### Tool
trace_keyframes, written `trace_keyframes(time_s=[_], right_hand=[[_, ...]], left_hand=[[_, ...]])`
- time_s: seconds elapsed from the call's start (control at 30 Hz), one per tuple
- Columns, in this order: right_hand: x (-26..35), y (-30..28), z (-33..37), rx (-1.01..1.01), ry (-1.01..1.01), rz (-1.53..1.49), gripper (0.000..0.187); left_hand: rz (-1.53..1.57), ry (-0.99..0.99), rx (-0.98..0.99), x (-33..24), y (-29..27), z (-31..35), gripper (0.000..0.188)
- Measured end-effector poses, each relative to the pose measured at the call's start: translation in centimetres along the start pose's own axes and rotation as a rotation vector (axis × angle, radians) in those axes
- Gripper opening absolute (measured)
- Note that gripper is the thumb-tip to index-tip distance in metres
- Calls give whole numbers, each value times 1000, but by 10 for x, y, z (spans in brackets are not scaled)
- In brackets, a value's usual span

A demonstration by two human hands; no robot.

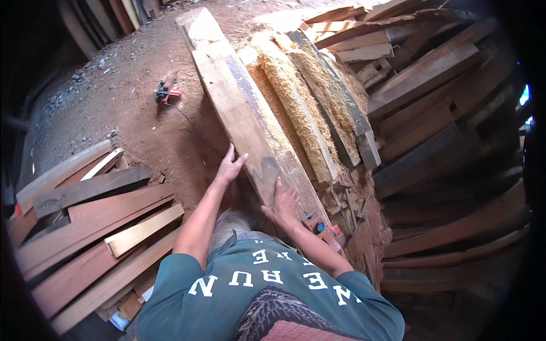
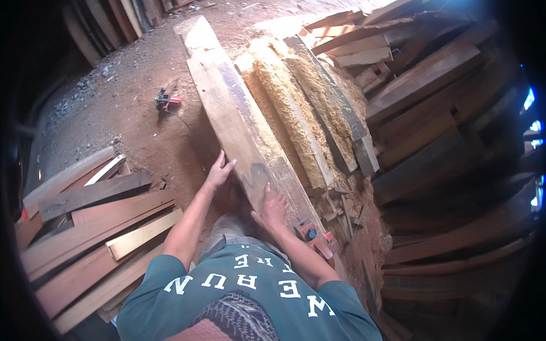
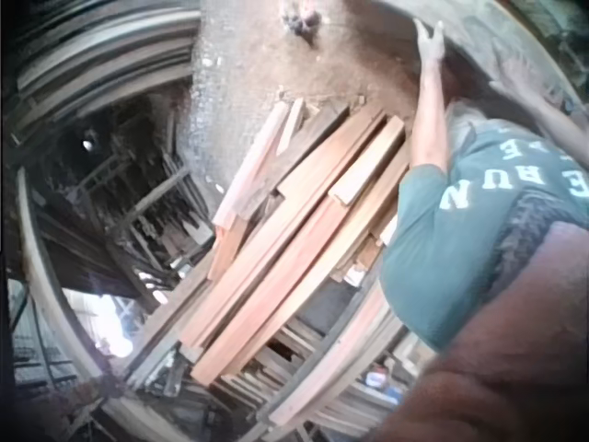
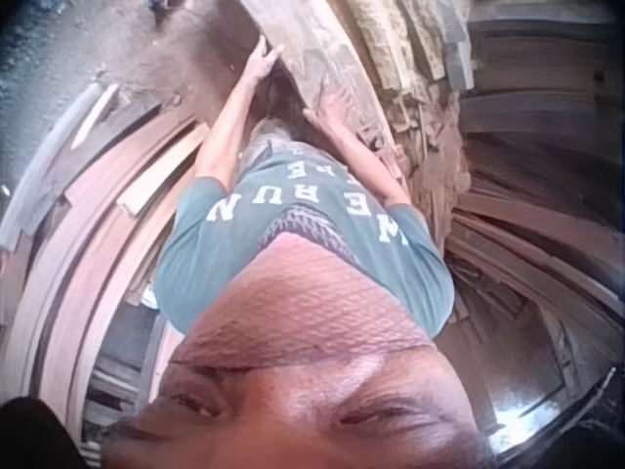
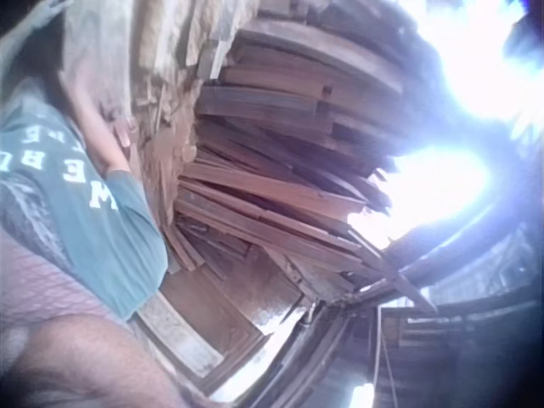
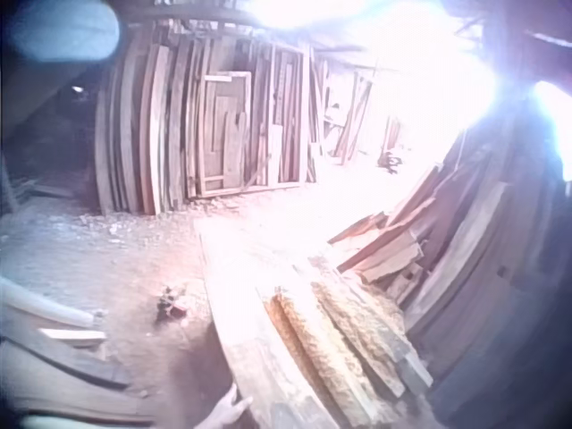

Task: The person uses a circular saw to cut a long wooden plank into smaller pieces, then uses an electric planer to smooth the surface of the cut wood. The person handles the wood and tools directly, moving the plank and planer along the surface.

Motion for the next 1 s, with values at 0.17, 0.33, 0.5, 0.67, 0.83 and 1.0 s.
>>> trace_keyframes(time_s=[0.17, 0.33, 0.5, 0.67, 0.83, 1.0], right_hand=[[24, -16, -52, -4, 55, 10, 121], [-31, -16, -69, -318, 21, -326, 106], [-31, -29, -60, -153, 82, -301, 116], [17, -9, -49, -106, 77, -38, 135], [1, -5, -63, 123, 161, -243, 143], [-53, -26, -85, 273, 102, -489, 147]], left_hand=[[17, 10, -38, -36, -35, -48, 93], [18, -190, -35, -51, -54, -33, 75], [-61, -512, 56, 32, -85, 1, 84], [8, -680, 265, 73, -41, 33, 97], [-17, -666, 280, 48, 8, 42, 101], [-21, -529, 336, 4, 33, 51, 93]])
Point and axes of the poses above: each hand's wrist, its own z-axis away from the middle knuckle, its own y-axis out of the palm, x = y × z, the point moved 10 cm from there along -z, towards the middle knuckle, and after that the axes turned 10 degrees about -y, right-handed, at the moved point
